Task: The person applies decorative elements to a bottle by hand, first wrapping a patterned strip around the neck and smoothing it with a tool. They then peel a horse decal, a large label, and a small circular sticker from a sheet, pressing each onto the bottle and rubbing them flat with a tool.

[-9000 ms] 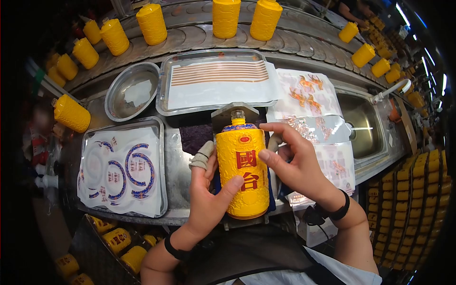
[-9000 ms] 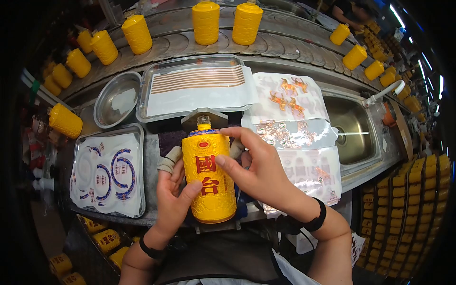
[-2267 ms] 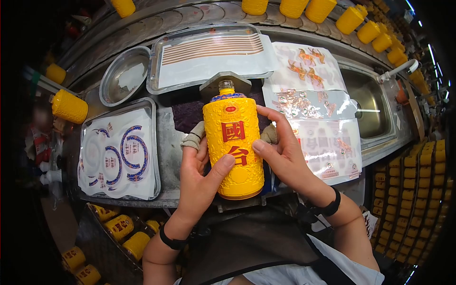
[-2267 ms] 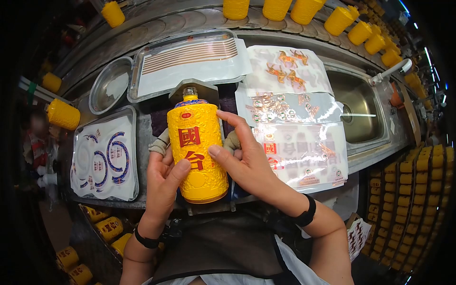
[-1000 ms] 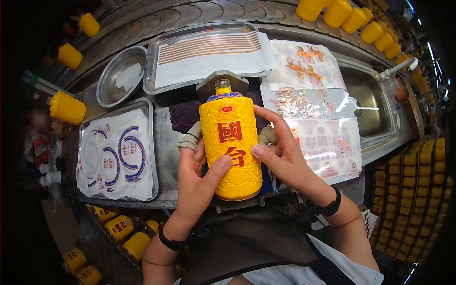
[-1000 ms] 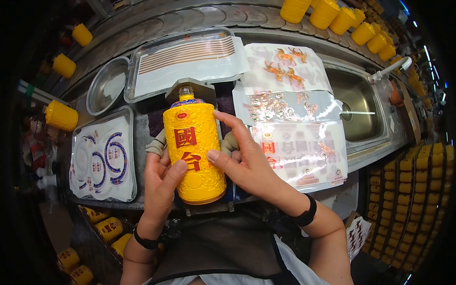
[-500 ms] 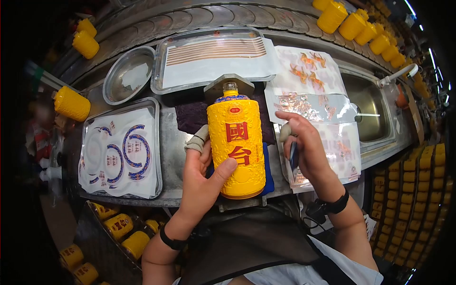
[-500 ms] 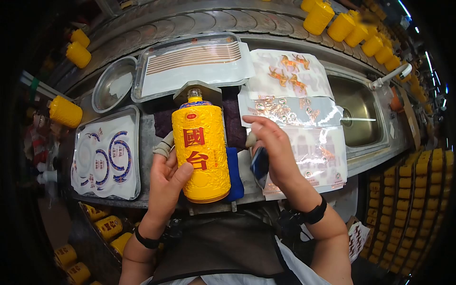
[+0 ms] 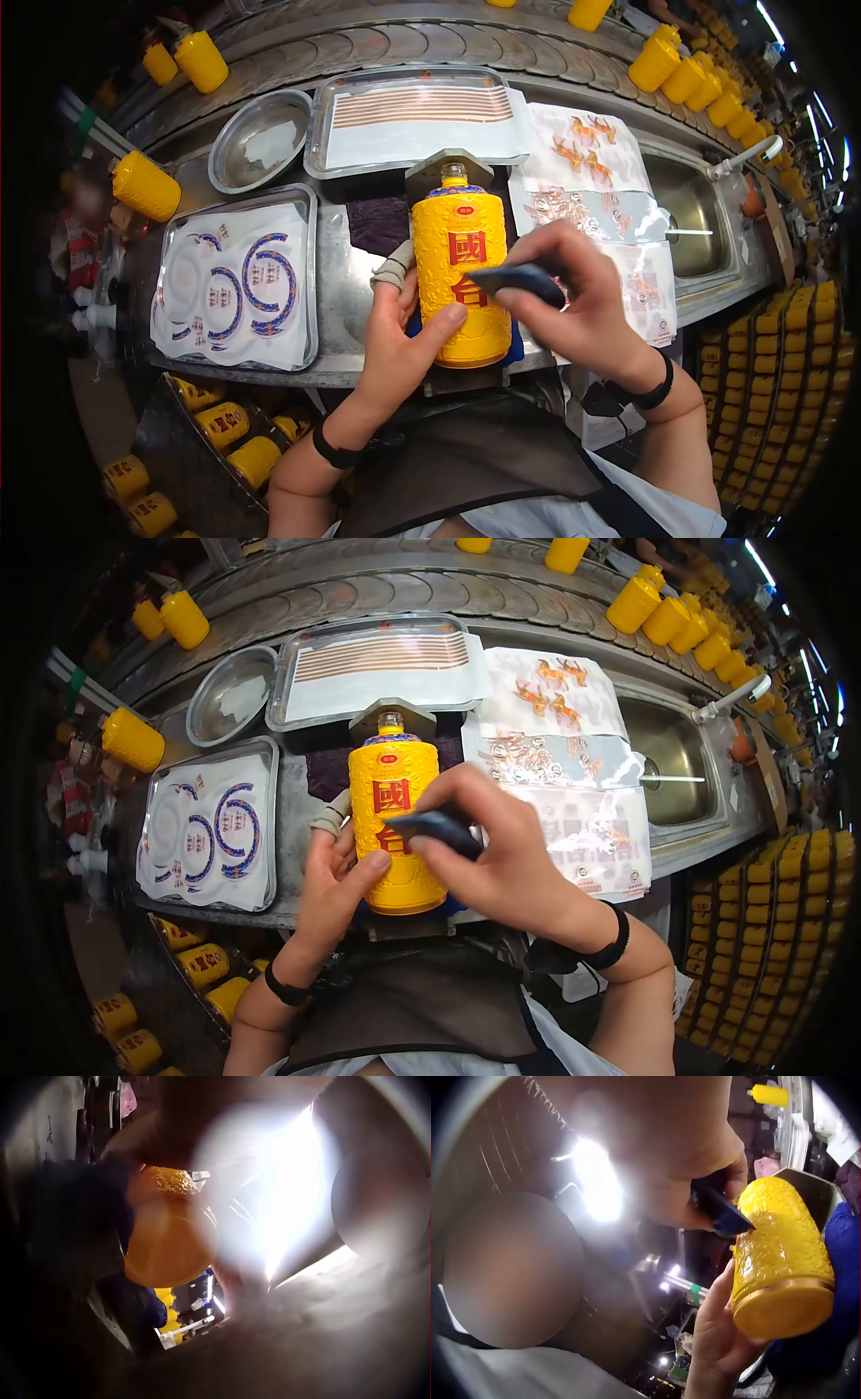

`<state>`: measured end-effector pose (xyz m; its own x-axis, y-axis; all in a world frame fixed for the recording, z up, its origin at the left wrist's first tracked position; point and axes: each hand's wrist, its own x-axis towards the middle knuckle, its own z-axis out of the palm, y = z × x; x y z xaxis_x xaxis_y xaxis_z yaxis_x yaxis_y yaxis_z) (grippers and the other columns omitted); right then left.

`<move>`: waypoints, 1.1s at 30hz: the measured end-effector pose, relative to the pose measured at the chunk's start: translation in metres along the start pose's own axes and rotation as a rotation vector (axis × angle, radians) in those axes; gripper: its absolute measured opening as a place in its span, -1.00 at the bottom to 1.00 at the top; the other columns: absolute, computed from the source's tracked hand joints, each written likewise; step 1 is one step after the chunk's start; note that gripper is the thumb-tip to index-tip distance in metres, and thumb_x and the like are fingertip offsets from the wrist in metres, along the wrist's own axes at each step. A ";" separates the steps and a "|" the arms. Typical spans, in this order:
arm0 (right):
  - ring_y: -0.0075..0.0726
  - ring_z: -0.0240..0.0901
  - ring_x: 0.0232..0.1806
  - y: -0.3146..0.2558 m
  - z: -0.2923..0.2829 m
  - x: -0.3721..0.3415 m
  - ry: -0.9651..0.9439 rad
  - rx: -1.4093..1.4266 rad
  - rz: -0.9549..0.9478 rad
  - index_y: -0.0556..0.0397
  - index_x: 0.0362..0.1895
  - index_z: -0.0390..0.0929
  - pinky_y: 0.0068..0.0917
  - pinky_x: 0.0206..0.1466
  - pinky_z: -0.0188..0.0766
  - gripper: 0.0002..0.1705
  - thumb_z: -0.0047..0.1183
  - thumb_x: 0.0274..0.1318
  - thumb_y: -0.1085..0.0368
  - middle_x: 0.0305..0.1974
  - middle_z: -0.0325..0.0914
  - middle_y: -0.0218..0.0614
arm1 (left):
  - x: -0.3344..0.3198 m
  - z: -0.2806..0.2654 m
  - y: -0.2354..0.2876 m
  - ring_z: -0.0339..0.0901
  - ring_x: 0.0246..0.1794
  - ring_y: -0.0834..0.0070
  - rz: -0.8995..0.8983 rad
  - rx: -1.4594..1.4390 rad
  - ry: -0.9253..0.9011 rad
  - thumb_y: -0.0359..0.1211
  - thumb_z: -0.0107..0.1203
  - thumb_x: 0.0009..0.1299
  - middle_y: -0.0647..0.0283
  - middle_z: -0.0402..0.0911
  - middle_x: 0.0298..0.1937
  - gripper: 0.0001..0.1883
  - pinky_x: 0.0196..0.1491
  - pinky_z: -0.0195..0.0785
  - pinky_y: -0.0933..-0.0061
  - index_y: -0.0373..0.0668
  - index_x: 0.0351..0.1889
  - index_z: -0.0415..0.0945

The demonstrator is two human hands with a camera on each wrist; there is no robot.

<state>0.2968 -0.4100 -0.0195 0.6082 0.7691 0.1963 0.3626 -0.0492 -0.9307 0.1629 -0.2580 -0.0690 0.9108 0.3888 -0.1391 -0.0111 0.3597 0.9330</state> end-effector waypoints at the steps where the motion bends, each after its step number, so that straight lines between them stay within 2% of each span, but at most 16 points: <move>1: -0.19 0.56 -0.23 -0.006 0.004 0.004 -0.036 -0.111 -0.102 0.14 -0.14 0.46 -0.40 -0.17 0.47 -0.67 0.23 -0.04 0.49 -0.29 0.51 -0.19 | 0.000 0.000 -0.001 0.24 0.42 0.33 0.001 -0.009 0.003 -0.48 0.19 0.38 -0.03 0.25 0.41 -0.23 0.45 0.05 0.32 -0.34 0.46 -0.05; 3: 0.09 0.51 -0.27 -0.010 0.009 0.016 -0.071 -0.322 -0.276 0.14 -0.15 0.47 -0.20 -0.22 0.46 -0.66 0.24 -0.08 0.49 -0.30 0.51 -0.09 | 0.000 0.002 0.001 0.24 0.42 0.34 0.000 -0.041 -0.001 -0.49 0.18 0.37 -0.03 0.26 0.40 -0.23 0.44 0.06 0.33 -0.34 0.46 -0.05; 7: 0.05 0.52 -0.29 0.006 -0.001 0.061 0.141 -0.553 -0.452 0.12 -0.14 0.48 -0.21 -0.24 0.45 -0.67 0.20 -0.06 0.51 -0.32 0.52 -0.09 | 0.000 0.002 0.004 0.25 0.41 0.34 0.004 -0.017 -0.004 -0.49 0.19 0.37 -0.02 0.27 0.39 -0.22 0.44 0.05 0.33 -0.34 0.46 -0.06; 8: 0.05 0.53 -0.33 0.007 -0.004 0.071 0.204 -0.530 -0.439 0.14 -0.18 0.49 -0.22 -0.27 0.46 -0.71 0.20 -0.06 0.51 -0.34 0.53 -0.09 | 0.000 0.001 0.003 0.24 0.41 0.34 0.016 -0.012 -0.011 -0.49 0.19 0.37 -0.02 0.27 0.39 -0.22 0.44 0.05 0.32 -0.34 0.46 -0.05; 10: 0.03 0.55 -0.34 0.006 -0.011 0.074 0.188 -0.563 -0.451 0.15 -0.19 0.52 -0.25 -0.28 0.49 -0.71 0.24 -0.08 0.50 -0.33 0.55 -0.10 | 0.001 -0.001 0.000 0.24 0.41 0.34 0.048 -0.001 -0.018 -0.48 0.19 0.37 -0.02 0.27 0.39 -0.22 0.44 0.05 0.32 -0.34 0.45 -0.05; 13: -0.01 0.58 -0.29 -0.016 -0.006 0.055 -0.056 -0.387 -0.348 0.13 -0.13 0.55 -0.28 -0.23 0.53 -0.66 0.28 -0.07 0.48 -0.31 0.58 -0.12 | 0.001 -0.004 -0.001 0.22 0.43 0.34 0.065 0.023 -0.036 -0.46 0.16 0.39 -0.02 0.23 0.42 -0.22 0.45 0.05 0.31 -0.33 0.48 -0.09; 14: -0.01 0.58 -0.29 -0.015 -0.002 0.055 -0.080 -0.417 -0.435 0.12 -0.14 0.55 -0.26 -0.22 0.52 -0.67 0.27 -0.08 0.49 -0.30 0.58 -0.13 | 0.001 -0.005 -0.002 0.22 0.44 0.34 0.067 0.043 -0.049 -0.46 0.14 0.41 -0.02 0.22 0.44 -0.22 0.45 0.05 0.31 -0.32 0.49 -0.10; 16: -0.02 0.57 -0.29 -0.004 -0.002 0.062 0.024 -0.500 -0.436 0.12 -0.15 0.55 -0.24 -0.22 0.51 -0.67 0.27 -0.10 0.49 -0.30 0.59 -0.13 | 0.002 -0.002 0.001 0.23 0.42 0.33 0.066 0.032 -0.044 -0.46 0.19 0.38 -0.03 0.25 0.40 -0.21 0.44 0.05 0.32 -0.34 0.47 -0.07; 18: -0.01 0.56 -0.29 0.003 -0.016 0.077 0.147 -0.714 -0.457 0.12 -0.15 0.55 -0.23 -0.20 0.51 -0.66 0.27 -0.11 0.50 -0.31 0.59 -0.15 | 0.001 -0.001 0.001 0.25 0.41 0.33 0.071 0.026 -0.041 -0.46 0.21 0.37 -0.04 0.28 0.38 -0.21 0.43 0.06 0.32 -0.35 0.45 -0.06; 19: -0.02 0.56 -0.31 0.000 -0.016 0.078 0.159 -0.594 -0.427 0.12 -0.16 0.55 -0.24 -0.23 0.49 -0.68 0.26 -0.10 0.51 -0.33 0.57 -0.17 | 0.000 -0.002 0.000 0.25 0.40 0.33 0.079 0.025 -0.037 -0.46 0.21 0.37 -0.04 0.28 0.37 -0.22 0.43 0.07 0.32 -0.35 0.45 -0.05; 22: -0.03 0.55 -0.32 -0.017 -0.005 0.063 -0.077 -0.395 -0.411 0.11 -0.19 0.55 -0.25 -0.27 0.47 -0.70 0.25 -0.09 0.53 -0.35 0.56 -0.17 | 0.002 -0.004 -0.004 0.26 0.40 0.33 0.106 0.019 -0.019 -0.45 0.21 0.37 -0.04 0.29 0.37 -0.22 0.43 0.07 0.32 -0.36 0.44 -0.04; 26: -0.07 0.48 -0.41 -0.003 -0.012 0.076 0.129 -0.727 -0.568 0.10 -0.22 0.54 -0.24 -0.36 0.41 -0.72 0.24 -0.09 0.54 -0.43 0.49 -0.22 | 0.001 -0.003 -0.002 0.23 0.42 0.32 0.096 0.043 -0.036 -0.44 0.20 0.38 -0.06 0.27 0.39 -0.23 0.44 0.05 0.32 -0.36 0.44 -0.05; 27: -0.10 0.42 -0.45 -0.004 -0.008 0.071 0.084 -0.569 -0.571 0.07 -0.21 0.55 -0.23 -0.39 0.37 -0.73 0.23 -0.08 0.53 -0.48 0.43 -0.24 | 0.002 -0.004 -0.002 0.22 0.43 0.32 0.101 0.042 -0.042 -0.44 0.20 0.39 -0.06 0.26 0.39 -0.23 0.45 0.04 0.32 -0.36 0.45 -0.05; 28: -0.13 0.42 -0.42 -0.008 -0.006 0.063 -0.024 -0.582 -0.587 0.04 -0.24 0.56 -0.25 -0.37 0.37 -0.73 0.23 -0.12 0.49 -0.47 0.42 -0.28 | 0.001 -0.006 -0.004 0.21 0.44 0.31 0.102 0.042 -0.045 -0.43 0.19 0.40 -0.06 0.26 0.40 -0.24 0.45 0.03 0.31 -0.37 0.45 -0.05; 31: -0.22 0.46 -0.32 -0.004 0.000 0.035 -0.144 -0.625 -0.705 -0.04 -0.28 0.64 -0.31 -0.28 0.42 -0.71 0.24 -0.25 0.40 -0.39 0.47 -0.41 | -0.001 -0.012 -0.008 0.21 0.45 0.30 0.077 -0.007 -0.023 -0.42 0.14 0.44 -0.07 0.25 0.41 -0.27 0.46 0.01 0.31 -0.37 0.46 -0.06; 33: -0.25 0.49 -0.31 -0.011 0.000 0.015 -0.240 -0.522 -0.695 -0.04 -0.25 0.67 -0.33 -0.28 0.43 -0.69 0.24 -0.23 0.41 -0.36 0.51 -0.40 | -0.001 -0.015 -0.008 0.21 0.45 0.30 0.052 -0.040 -0.002 -0.42 0.11 0.46 -0.06 0.24 0.41 -0.29 0.47 0.00 0.31 -0.37 0.46 -0.05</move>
<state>0.3017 -0.3981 -0.0060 -0.0105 0.8429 0.5380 0.9036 0.2385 -0.3560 0.1561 -0.2485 -0.0811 0.9095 0.4059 -0.0901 -0.0748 0.3729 0.9249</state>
